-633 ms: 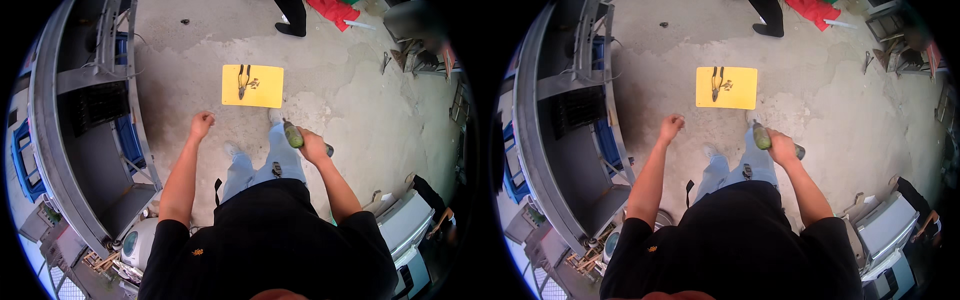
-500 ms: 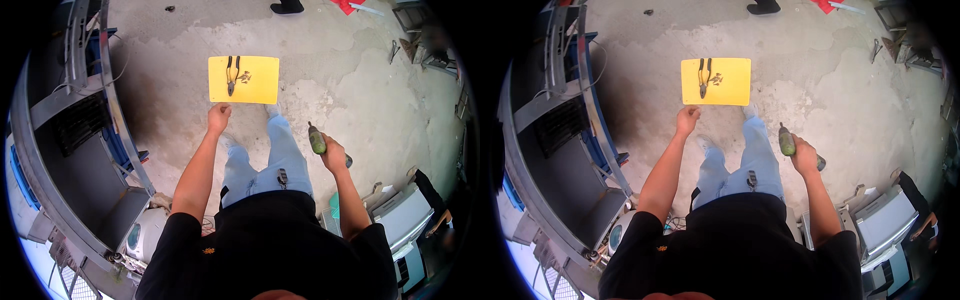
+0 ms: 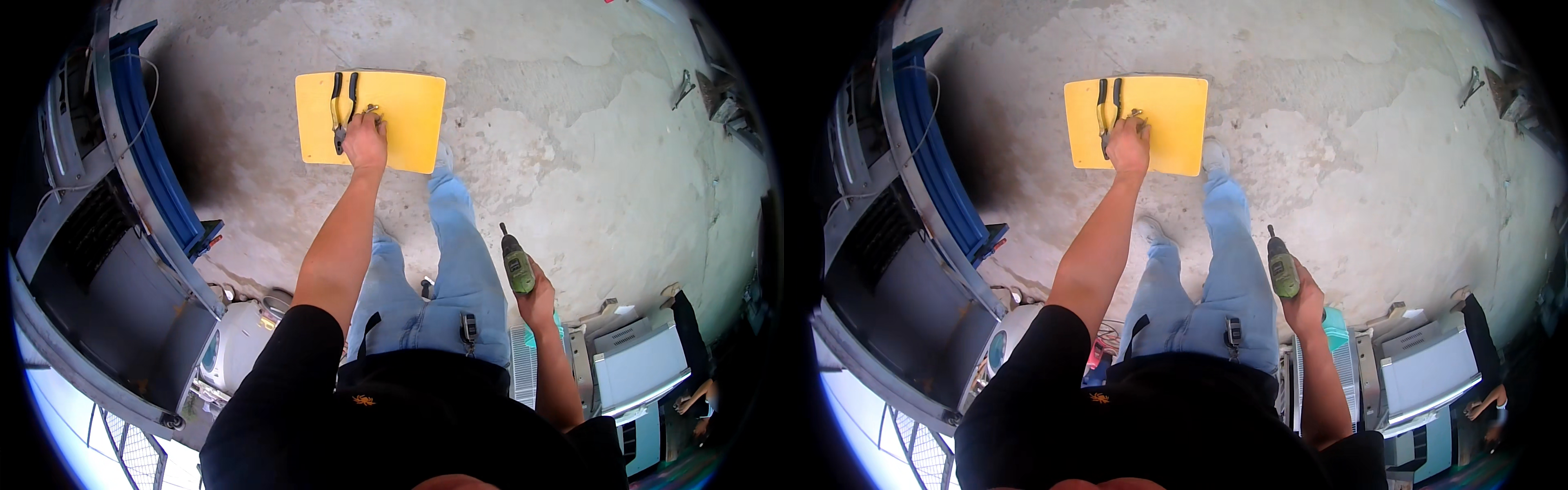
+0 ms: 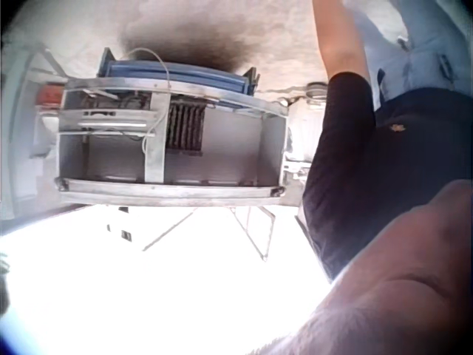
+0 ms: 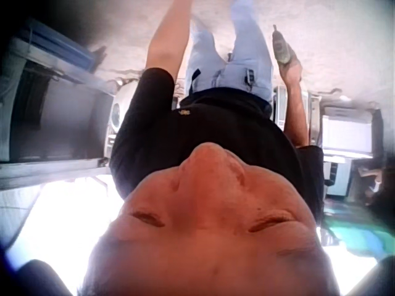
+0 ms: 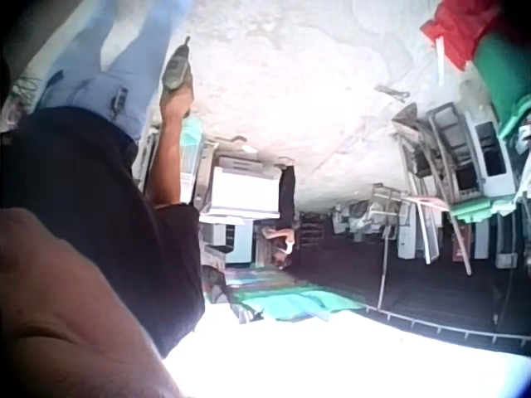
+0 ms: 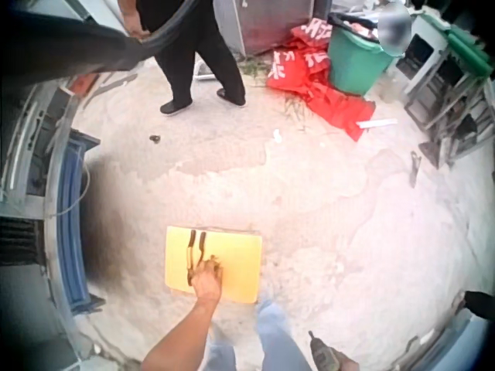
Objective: The person uses a cordless drill to remove screws from the bottom of a white appliance, likely a refrigerator. They then use pliers to remove a metal bracket and a caster wheel from the appliance's base.
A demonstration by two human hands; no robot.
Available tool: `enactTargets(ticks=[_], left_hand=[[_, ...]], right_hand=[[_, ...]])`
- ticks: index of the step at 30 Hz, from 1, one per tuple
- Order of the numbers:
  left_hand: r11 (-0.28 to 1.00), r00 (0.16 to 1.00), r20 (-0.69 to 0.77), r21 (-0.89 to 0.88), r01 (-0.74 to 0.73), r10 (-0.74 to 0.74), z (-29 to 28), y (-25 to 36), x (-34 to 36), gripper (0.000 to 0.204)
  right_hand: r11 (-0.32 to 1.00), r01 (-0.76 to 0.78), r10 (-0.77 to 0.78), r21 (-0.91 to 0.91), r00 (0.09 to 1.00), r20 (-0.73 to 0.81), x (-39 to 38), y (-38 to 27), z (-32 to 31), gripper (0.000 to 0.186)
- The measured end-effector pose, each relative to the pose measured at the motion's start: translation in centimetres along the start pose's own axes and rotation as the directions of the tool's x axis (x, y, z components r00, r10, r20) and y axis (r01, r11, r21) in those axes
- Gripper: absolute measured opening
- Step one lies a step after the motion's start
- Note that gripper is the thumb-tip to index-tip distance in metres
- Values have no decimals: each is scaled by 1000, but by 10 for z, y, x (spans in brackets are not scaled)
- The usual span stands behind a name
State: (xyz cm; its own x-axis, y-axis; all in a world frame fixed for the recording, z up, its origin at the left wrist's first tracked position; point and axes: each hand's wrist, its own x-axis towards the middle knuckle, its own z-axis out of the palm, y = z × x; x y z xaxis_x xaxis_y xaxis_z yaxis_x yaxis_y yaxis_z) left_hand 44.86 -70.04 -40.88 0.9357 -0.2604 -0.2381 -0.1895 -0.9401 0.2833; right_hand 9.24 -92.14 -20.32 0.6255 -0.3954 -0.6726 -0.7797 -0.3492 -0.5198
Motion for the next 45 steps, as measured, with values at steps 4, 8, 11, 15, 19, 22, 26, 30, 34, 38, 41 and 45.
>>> enactTargets(ticks=[4, 8, 11, 15, 19, 22, 26, 30, 34, 38, 41, 45], left_hand=[[994, 995, -39, -66, -92, 90, -8, 8, -9, 22], [583, 842, 507, -634, 508, -183, -54, 19, -45, 19], [8, 688, 723, -689, 724, -64, -119, 19, -83, 23], [-405, 712, 703, -650, 643, 2, -218, 5, -134, 30], [-572, 821, 571, -672, 471, 6, -306, -21, -187, 33], [-620, 887, 457, -716, 321, -69, -368, -42, -235, 32], [-685, 936, 317, -717, 128, -156, -403, -95, -310, 32], [-708, 935, 232, -705, -27, -267, -453, -151, -389, 28], [-736, 891, 199, -649, -191, -407, -482, -200, -461, 28], [-734, 883, 146, -624, -267, -446, -507, -250, -522, 29], [-726, 887, 15, -581, -368, -462, -522, -274, -557, 29], [-631, 885, -96, -666, -397, -456, -540, -300, -567, 29]], right_hand=[[1000, -19, 19, 25, 1000, 7, 14, -16, -5, 56], [996, -7, 1, 88, 998, 63, 16, -54, -17, 60], [967, 157, -183, 202, 976, 119, 11, -90, -19, 66], [856, 350, -445, 380, 873, 200, -15, -160, -12, 74], [770, 510, -621, 383, 738, 264, -51, -233, 7, 75], [668, 660, -743, 343, 612, 269, -90, -274, 27, 75], [593, 729, -801, 342, 494, 337, -145, -311, 61, 68], [570, 762, -796, 309, 418, 438, -210, -338, 120, 66], [377, 883, -879, 279, 246, 409, -278, -360, 175, 58], [350, 881, -856, 318, 163, 491, -332, -386, 221, 42], [667, 556, -715, 496, 293, 634, -386, -412, 240, 46], [596, 654, -733, 466, 206, 648, -400, -428, 256, 47]])
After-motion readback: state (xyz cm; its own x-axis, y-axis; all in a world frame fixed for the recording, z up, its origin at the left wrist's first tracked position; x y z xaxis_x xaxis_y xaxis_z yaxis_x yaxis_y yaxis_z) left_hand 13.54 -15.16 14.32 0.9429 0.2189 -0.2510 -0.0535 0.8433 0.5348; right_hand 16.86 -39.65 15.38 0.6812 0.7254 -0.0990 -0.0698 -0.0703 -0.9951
